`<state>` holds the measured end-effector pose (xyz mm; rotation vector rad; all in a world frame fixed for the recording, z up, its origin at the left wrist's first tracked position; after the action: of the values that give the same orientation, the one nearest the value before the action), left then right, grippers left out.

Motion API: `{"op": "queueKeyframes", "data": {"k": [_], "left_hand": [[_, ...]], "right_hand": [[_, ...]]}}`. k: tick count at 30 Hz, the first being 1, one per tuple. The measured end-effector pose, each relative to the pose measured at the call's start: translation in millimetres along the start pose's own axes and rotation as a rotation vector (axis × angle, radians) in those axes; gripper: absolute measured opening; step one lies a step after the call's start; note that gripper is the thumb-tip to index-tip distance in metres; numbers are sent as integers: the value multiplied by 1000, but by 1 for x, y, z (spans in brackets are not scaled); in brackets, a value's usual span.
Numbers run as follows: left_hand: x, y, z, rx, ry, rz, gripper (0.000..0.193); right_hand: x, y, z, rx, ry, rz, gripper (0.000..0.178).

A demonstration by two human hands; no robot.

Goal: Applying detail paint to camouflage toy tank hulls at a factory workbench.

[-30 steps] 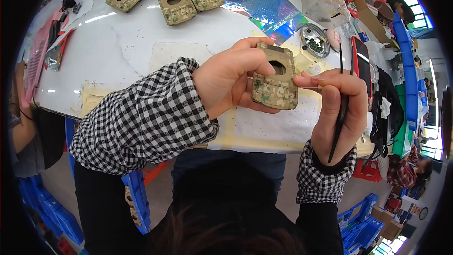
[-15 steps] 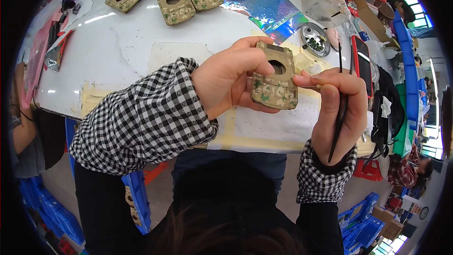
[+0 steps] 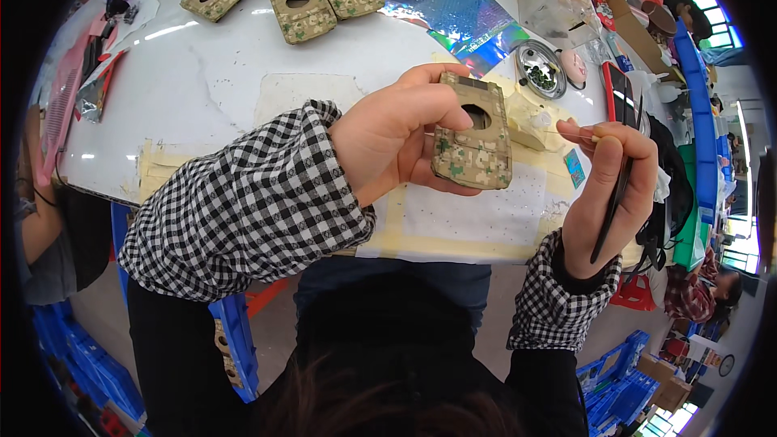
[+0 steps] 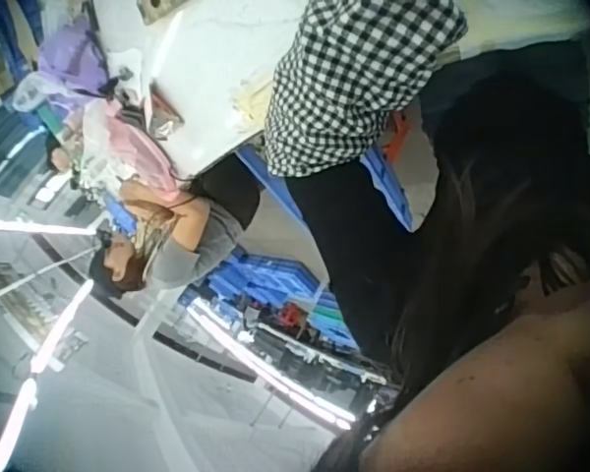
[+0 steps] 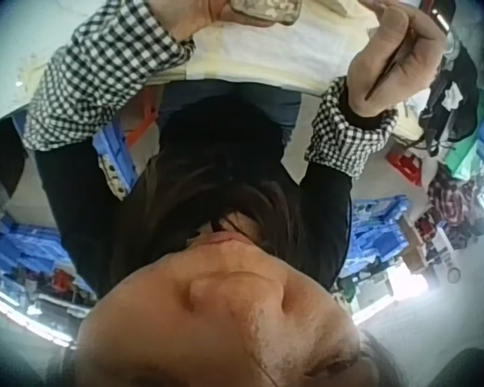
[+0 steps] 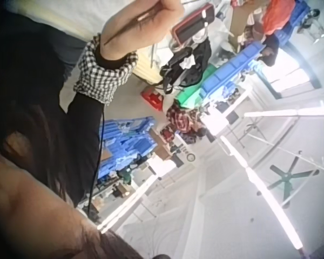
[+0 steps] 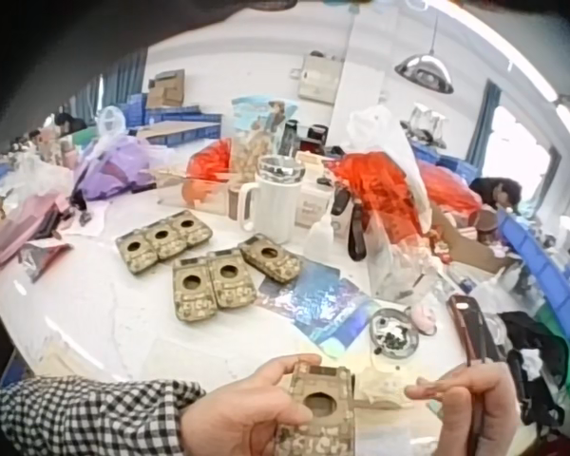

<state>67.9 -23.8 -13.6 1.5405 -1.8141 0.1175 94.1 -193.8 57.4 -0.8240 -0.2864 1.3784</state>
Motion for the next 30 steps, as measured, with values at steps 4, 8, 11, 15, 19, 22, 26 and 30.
{"op": "queueKeyframes", "data": {"k": [4,8,11,15,19,22,26,30], "left_hand": [[-1,0,1,1,13,1,60],[-2,-3,0,18,17,13,60],[-5,-5,1,25,25,9,59],[-6,-5,0,43,34,-5,59],[-4,-4,1,53,2,-23,60],[-4,-3,2,60,-17,-33,62],[-4,-3,3,60,-29,-25,63],[-4,-5,4,58,-59,-28,64]], "right_hand": [[-7,-5,-3,-320,407,-29,4],[3,-7,2,-391,508,18,6],[11,-4,-7,-333,559,130,8],[7,-3,-7,-300,514,139,20],[-22,-1,-14,-186,308,48,49],[-33,12,-13,-56,181,109,46],[-45,38,-35,244,91,132,34],[-53,56,-49,386,-42,195,19]]}}
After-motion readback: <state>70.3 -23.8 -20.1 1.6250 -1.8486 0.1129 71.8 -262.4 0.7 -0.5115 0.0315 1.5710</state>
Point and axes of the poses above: each hand's wrist, its own y-axis away from the middle knuckle, its own x-axis out of the palm, z = x × y, the point moved 7 cm from there along -y, towards the middle knuckle, and after that the axes turned 8 degrees about -z, right-handed, at the moved point
